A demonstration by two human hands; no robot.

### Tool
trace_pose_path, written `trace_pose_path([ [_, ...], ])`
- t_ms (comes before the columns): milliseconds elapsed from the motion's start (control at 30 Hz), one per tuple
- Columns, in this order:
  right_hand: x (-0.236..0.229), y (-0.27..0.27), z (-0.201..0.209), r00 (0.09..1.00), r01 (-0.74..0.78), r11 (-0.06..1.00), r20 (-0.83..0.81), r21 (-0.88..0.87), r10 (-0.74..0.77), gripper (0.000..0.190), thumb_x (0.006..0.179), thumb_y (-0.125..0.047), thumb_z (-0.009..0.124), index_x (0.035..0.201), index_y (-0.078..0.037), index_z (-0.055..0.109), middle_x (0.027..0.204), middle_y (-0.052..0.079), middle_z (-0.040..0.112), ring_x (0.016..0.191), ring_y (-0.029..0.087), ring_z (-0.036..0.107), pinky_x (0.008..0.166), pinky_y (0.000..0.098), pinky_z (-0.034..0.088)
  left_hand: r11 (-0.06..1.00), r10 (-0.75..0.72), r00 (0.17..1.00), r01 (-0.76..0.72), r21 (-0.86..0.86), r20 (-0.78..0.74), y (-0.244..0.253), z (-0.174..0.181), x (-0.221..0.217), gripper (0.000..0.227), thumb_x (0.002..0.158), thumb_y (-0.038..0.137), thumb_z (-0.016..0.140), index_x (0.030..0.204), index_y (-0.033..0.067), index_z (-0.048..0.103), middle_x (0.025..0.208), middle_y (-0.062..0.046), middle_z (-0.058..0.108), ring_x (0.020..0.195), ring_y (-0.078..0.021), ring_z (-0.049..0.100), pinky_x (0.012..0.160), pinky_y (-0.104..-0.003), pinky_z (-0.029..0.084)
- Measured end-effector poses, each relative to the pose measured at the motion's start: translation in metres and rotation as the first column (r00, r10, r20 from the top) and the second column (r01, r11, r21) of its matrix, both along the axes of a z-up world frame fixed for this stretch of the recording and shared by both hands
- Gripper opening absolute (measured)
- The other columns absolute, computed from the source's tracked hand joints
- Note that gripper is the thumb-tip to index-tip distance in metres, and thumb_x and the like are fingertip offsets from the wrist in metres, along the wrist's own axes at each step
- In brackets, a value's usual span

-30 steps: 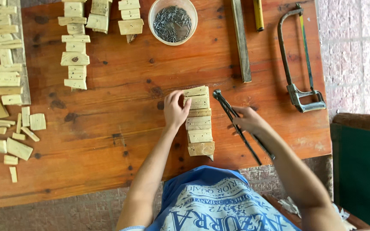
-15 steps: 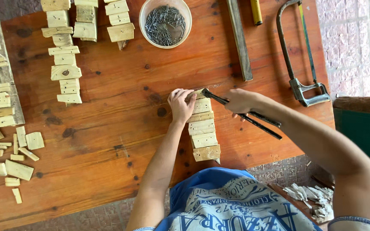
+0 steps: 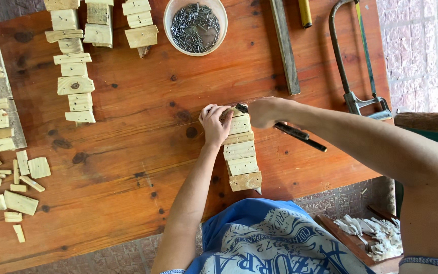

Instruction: The person assembles small wooden blocks into a vertical stack by inserting nails into pre-drilled holes. They repeatedly pick nails from a container, place them into the blocks, and use pliers to press the nails into place.

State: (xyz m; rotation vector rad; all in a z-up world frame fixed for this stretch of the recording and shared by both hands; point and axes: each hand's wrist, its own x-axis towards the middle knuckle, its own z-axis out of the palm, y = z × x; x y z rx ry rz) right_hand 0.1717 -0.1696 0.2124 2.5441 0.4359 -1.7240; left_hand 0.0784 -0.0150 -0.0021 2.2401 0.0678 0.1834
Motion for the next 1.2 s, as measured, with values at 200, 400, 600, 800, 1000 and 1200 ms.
trace_pose_path([
  [200, 0.005, -0.008, -0.022, 0.995, 0.090, 0.996, -0.033, 0.009, -0.090, 0.041, 0.080, -0.007, 0.047, 0.113, 0.003, 0.069, 0.092, 0.025, 0.070, 0.065, 0.035, 0.075, 0.042, 0.0414, 0.062, 1.000, 0.008, 1.000, -0.009, -0.019, -0.012, 0.000, 0.001, -0.001, 0.022, 0.094, 0.049, 0.067, 0.106, 0.0320, 0.075, 0.104, 0.009, 0.069, 0.119, -0.0167, 0.053, 0.109, -0.044, 0.027],
  [400, 0.001, -0.024, -0.101, 0.998, 0.061, 0.996, -0.024, 0.064, -0.060, 0.039, 0.086, -0.008, 0.043, 0.119, -0.002, 0.063, 0.095, 0.022, 0.068, 0.065, 0.032, 0.074, 0.046, 0.0393, 0.062, 1.000, 0.009, 1.000, -0.009, -0.014, -0.011, 0.000, 0.003, -0.001, 0.023, 0.095, 0.050, 0.067, 0.105, 0.0319, 0.075, 0.103, 0.008, 0.069, 0.118, -0.0171, 0.053, 0.109, -0.044, 0.027],
  [600, 0.006, 0.030, -0.007, 0.987, -0.159, 0.987, 0.022, 0.013, 0.158, 0.035, 0.083, -0.010, 0.047, 0.108, -0.004, 0.072, 0.093, 0.016, 0.073, 0.083, 0.033, 0.075, 0.065, 0.0458, 0.062, 1.000, 0.006, 1.000, -0.006, -0.008, -0.003, -0.002, 0.002, -0.001, 0.022, 0.096, 0.050, 0.066, 0.106, 0.0321, 0.075, 0.104, 0.009, 0.068, 0.119, -0.0164, 0.053, 0.109, -0.043, 0.027],
  [800, 0.003, 0.016, -0.008, 0.956, 0.295, 0.955, 0.019, -0.044, -0.294, 0.033, 0.082, -0.008, 0.052, 0.105, 0.003, 0.071, 0.088, 0.022, 0.071, 0.068, 0.035, 0.073, 0.051, 0.0439, 0.060, 1.000, 0.015, 1.000, -0.015, -0.017, 0.004, -0.002, -0.004, -0.002, 0.022, 0.096, 0.048, 0.066, 0.106, 0.0304, 0.075, 0.104, 0.007, 0.068, 0.119, -0.0178, 0.053, 0.109, -0.044, 0.026],
  [1000, 0.024, -0.023, 0.026, 0.921, 0.378, 0.912, -0.165, 0.161, -0.352, 0.024, 0.086, -0.007, 0.052, 0.095, 0.006, 0.070, 0.093, 0.028, 0.065, 0.065, 0.034, 0.074, 0.042, 0.0386, 0.064, 0.999, 0.029, 1.000, -0.029, -0.014, 0.011, -0.004, -0.010, -0.003, 0.019, 0.096, 0.044, 0.067, 0.107, 0.0307, 0.075, 0.103, 0.008, 0.067, 0.119, -0.0164, 0.053, 0.109, -0.042, 0.025],
  [1200, 0.037, -0.058, 0.001, 0.855, 0.469, 0.861, -0.348, 0.198, -0.385, 0.046, 0.092, -0.004, 0.054, 0.134, 0.012, 0.058, 0.132, 0.034, 0.055, 0.088, 0.038, 0.074, 0.060, 0.0438, 0.068, 1.000, 0.028, 0.999, -0.028, -0.011, 0.016, -0.004, -0.013, -0.004, 0.018, 0.096, 0.043, 0.067, 0.107, 0.0313, 0.075, 0.104, 0.008, 0.068, 0.119, -0.0170, 0.054, 0.109, -0.042, 0.026],
])
